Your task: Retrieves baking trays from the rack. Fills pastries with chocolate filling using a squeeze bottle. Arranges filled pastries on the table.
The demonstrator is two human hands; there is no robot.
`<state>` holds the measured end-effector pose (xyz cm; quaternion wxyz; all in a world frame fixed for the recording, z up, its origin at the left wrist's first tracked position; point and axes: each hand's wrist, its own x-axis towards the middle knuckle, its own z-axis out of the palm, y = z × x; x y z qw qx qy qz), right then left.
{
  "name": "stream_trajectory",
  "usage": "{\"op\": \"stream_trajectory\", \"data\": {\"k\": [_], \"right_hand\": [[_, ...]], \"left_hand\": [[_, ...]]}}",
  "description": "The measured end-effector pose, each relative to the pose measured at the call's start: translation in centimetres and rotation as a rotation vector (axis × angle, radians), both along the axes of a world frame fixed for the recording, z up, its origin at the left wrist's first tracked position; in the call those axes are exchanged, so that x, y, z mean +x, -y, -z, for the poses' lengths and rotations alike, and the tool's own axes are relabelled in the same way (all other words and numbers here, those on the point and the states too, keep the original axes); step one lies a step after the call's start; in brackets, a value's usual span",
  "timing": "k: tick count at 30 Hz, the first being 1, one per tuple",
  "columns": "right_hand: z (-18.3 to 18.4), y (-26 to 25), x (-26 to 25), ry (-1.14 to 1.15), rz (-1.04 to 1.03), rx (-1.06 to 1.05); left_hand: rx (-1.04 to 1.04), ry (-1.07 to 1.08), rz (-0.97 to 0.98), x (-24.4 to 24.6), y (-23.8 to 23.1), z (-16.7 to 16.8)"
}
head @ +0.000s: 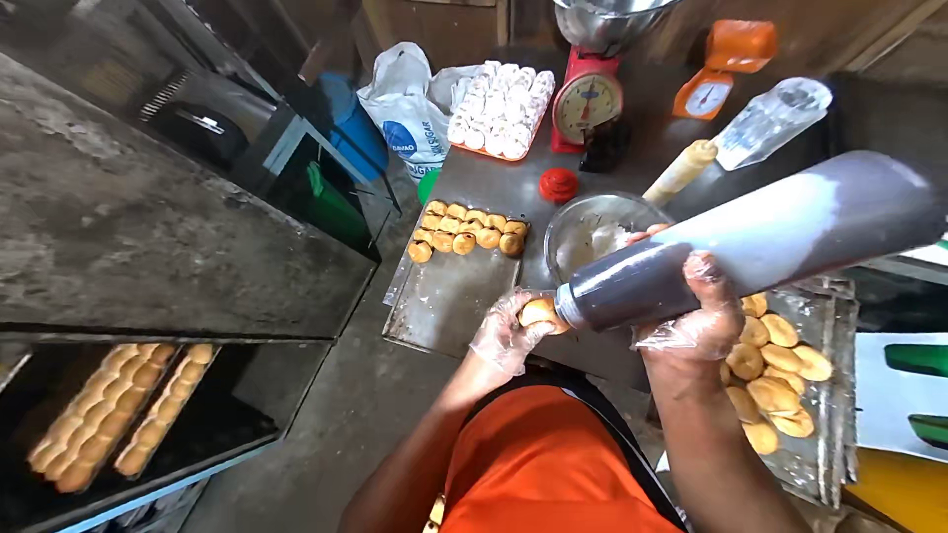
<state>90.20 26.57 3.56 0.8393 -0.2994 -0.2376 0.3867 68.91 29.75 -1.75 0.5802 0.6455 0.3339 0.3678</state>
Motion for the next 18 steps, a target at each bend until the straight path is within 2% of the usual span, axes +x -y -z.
{"op": "stream_trajectory", "data": {"k": [3, 7, 9, 12, 14, 18], "right_hand": [[-0.2, -0.4, 0.4, 0.149, -0.073, 0.03], [-0.8, -0.6, 0.3, 0.302, -0.065, 0.042], [-0.8, -0.8, -0.1, 0.288, -0.015, 0.101], [-1.2, -0.8, -0.6, 0.19, 0.007, 0.144], [-1.6, -0.6, -0.6, 0.134, -0.017, 0.156], [-2.1, -0.4, -0.2, 0.127, -0.062, 0.168]], "left_hand": [[0.138, -0.046, 0.016, -1.1, -0.9, -0.1], [0.173, -0.073, 0.012, -0.8, -0.5, -0.8], [0.137, -0.043, -0.052, -0.1, 0.0, -0.8], [-0.026, 0.086, -0.142, 0.5, 0.6, -1.0], [-0.089, 0.149, -0.14, 0.4, 0.6, -1.2], [-0.056, 0.177, -0.061, -0.5, -0.1, -0.8]]}}
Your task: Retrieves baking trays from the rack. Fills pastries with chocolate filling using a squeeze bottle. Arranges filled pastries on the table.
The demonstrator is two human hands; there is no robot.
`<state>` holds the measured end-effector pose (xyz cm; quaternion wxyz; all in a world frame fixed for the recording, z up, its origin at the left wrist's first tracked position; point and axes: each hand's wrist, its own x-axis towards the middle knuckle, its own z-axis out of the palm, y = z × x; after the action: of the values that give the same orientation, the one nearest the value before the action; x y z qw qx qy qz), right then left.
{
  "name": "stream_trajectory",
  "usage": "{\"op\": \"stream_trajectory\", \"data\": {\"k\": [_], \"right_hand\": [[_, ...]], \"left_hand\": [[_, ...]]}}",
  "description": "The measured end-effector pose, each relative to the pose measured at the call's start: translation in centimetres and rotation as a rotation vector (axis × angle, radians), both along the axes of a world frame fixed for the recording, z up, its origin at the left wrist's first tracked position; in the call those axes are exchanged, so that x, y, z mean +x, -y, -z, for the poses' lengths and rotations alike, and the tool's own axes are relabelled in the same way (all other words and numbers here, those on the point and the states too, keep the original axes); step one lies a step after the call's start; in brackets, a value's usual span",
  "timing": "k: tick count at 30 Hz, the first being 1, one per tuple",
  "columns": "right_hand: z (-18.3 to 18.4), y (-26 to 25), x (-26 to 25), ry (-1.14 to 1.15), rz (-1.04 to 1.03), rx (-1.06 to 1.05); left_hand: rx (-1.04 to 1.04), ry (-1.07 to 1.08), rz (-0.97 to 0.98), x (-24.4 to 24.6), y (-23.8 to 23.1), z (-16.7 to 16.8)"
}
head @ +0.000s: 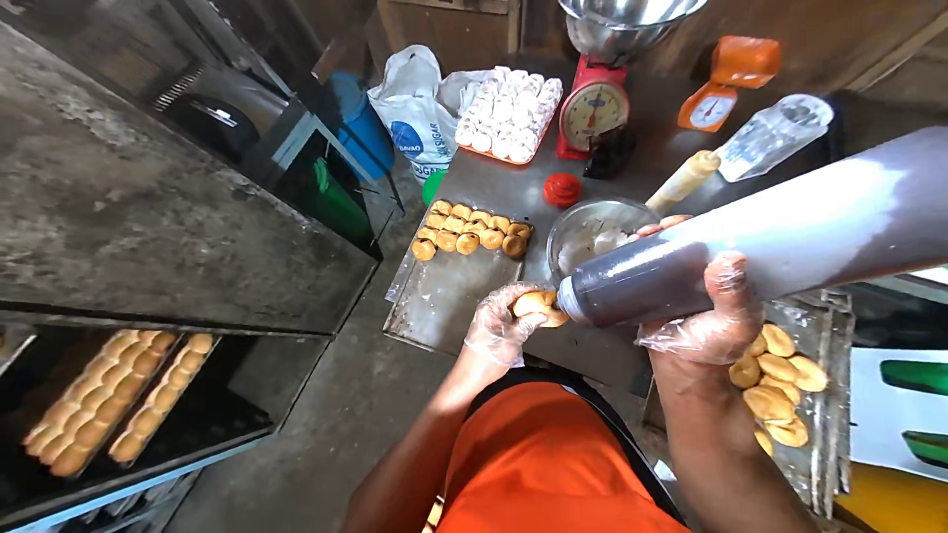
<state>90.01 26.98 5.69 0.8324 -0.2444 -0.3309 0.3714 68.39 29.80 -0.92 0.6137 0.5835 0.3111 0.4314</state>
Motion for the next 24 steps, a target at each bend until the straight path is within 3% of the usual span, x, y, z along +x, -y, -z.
{"op": "stream_trajectory", "data": {"k": [24], "right_hand": [[-1.8, -0.1, 0.3, 0.143, 0.072, 0.015]], "left_hand": [[-0.053, 0.111, 0.092, -0.1, -0.1, -0.4]]}}
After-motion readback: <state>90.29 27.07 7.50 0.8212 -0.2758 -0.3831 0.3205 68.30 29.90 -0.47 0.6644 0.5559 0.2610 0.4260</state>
